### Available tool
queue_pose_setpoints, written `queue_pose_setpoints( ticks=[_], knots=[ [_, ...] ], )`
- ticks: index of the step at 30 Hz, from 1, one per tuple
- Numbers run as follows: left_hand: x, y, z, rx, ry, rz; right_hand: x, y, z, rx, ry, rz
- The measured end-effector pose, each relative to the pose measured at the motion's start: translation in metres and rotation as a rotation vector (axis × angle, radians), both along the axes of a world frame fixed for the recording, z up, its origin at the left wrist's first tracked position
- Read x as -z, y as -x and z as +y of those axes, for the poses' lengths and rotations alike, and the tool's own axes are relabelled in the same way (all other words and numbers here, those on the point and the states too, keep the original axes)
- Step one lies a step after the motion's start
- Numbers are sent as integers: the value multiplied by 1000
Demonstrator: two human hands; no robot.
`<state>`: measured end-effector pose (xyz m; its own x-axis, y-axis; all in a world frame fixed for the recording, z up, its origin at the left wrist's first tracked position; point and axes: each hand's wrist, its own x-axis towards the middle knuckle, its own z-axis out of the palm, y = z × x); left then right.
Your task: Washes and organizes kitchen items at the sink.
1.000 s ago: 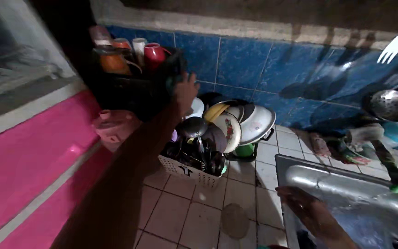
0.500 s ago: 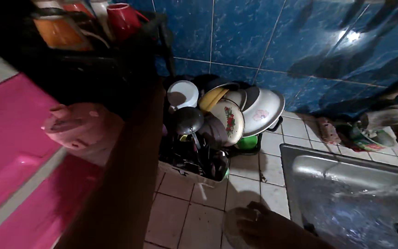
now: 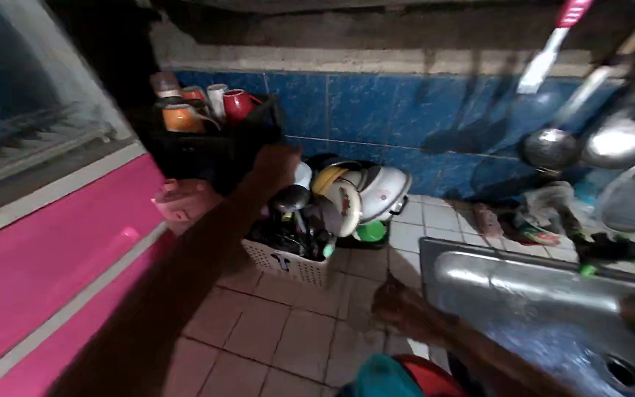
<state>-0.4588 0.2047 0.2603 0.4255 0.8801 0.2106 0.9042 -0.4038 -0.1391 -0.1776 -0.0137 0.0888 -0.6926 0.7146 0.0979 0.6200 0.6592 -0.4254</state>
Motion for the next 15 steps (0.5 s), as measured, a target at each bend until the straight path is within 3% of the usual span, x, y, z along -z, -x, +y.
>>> queue_pose_setpoints(
  ticks=[4,7,10,15],
  knots=[
    [-15,-8,-48,273,-249,-37,-21,-77,-28,360,261,209],
    [-25,-53,-110,251,-179,-46,-3,-158,-41,645,415,400],
    [5,-121,-145,468,-152,-126,22,-231,-46,910,422,406],
    [67,-293,-182,616,384,-35,32,-304,-47,1188,352,396]
  ],
)
